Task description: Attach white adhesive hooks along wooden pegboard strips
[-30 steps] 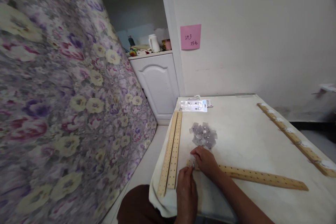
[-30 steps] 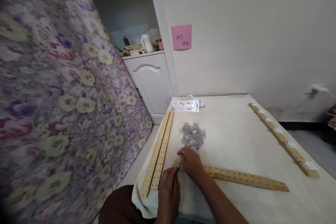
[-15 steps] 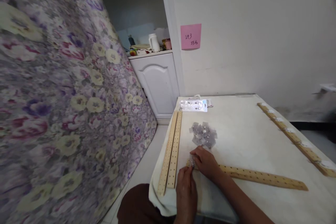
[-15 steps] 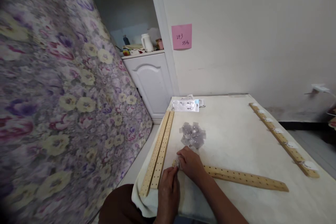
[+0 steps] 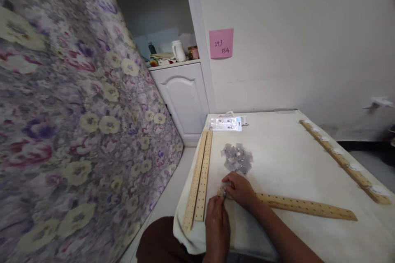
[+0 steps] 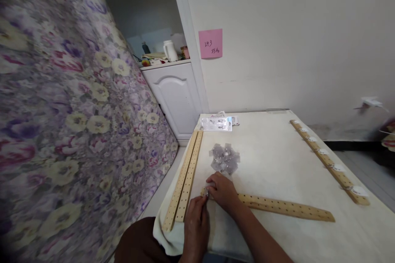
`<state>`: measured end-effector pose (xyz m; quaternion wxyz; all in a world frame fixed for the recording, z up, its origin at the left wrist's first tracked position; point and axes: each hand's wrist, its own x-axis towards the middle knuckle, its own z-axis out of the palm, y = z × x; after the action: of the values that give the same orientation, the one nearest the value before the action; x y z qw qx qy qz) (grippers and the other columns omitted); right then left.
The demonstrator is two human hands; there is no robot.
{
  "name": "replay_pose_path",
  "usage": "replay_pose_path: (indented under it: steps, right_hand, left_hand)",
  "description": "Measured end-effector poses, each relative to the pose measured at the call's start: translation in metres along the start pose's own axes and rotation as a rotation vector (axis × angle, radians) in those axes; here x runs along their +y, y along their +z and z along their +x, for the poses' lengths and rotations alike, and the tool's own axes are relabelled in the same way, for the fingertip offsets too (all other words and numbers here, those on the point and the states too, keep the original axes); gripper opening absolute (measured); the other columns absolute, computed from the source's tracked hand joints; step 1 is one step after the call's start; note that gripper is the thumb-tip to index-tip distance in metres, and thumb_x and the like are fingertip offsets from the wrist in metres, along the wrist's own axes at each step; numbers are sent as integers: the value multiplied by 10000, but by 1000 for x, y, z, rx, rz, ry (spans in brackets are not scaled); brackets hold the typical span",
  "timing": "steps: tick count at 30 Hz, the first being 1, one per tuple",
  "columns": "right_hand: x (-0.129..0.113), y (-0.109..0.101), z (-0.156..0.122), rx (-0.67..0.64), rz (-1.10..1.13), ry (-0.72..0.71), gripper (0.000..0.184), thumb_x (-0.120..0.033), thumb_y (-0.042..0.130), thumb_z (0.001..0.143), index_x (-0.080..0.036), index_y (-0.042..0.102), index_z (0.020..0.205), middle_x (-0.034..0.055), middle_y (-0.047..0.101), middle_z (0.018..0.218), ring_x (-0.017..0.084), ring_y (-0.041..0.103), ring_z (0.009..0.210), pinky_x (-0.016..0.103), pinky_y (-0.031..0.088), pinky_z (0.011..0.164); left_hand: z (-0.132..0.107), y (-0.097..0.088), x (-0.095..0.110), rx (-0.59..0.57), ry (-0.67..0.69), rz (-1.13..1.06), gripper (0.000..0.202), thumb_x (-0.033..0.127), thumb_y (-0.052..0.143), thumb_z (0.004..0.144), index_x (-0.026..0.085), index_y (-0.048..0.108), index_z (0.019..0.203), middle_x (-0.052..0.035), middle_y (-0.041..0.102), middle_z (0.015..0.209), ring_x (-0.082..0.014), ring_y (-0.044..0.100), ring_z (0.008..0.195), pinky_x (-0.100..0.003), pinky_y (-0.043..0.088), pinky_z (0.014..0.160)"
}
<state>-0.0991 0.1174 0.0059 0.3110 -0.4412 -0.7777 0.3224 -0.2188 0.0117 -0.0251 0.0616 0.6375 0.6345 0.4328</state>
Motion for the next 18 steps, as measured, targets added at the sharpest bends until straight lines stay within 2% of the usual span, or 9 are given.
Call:
replay_pose_path:
  steps: [12, 16, 18]
  right_hand:
    - [2, 2, -2, 55, 47, -67, 126, -154, 583, 702, -203, 620, 811, -9, 595, 802, 115, 512, 630, 239, 385, 635]
    - [4, -1, -2, 212, 99, -103, 104, -186, 526, 774, -191, 622, 814, 16, 601, 805, 131, 528, 654, 257, 411, 667]
    - [8, -6, -4, 312, 123, -59, 143, -218, 488, 810, -184, 627, 823, 26, 602, 781, 148, 539, 677, 265, 419, 672]
  left_hand:
    - [3, -1, 3, 8, -6, -7, 293, 118, 376, 887, 197, 575, 1087, -78, 600, 995, -189, 572, 953, -360, 501, 851]
    - [2, -2, 3, 27, 0, -9, 272, 136, 382, 895, 193, 556, 1096, -79, 598, 1010, -195, 566, 977, -366, 487, 874]
    - [1, -3, 4, 39, 2, -15, 259, 148, 388, 899, 192, 534, 1109, -81, 589, 1024, -197, 555, 999, -375, 472, 896]
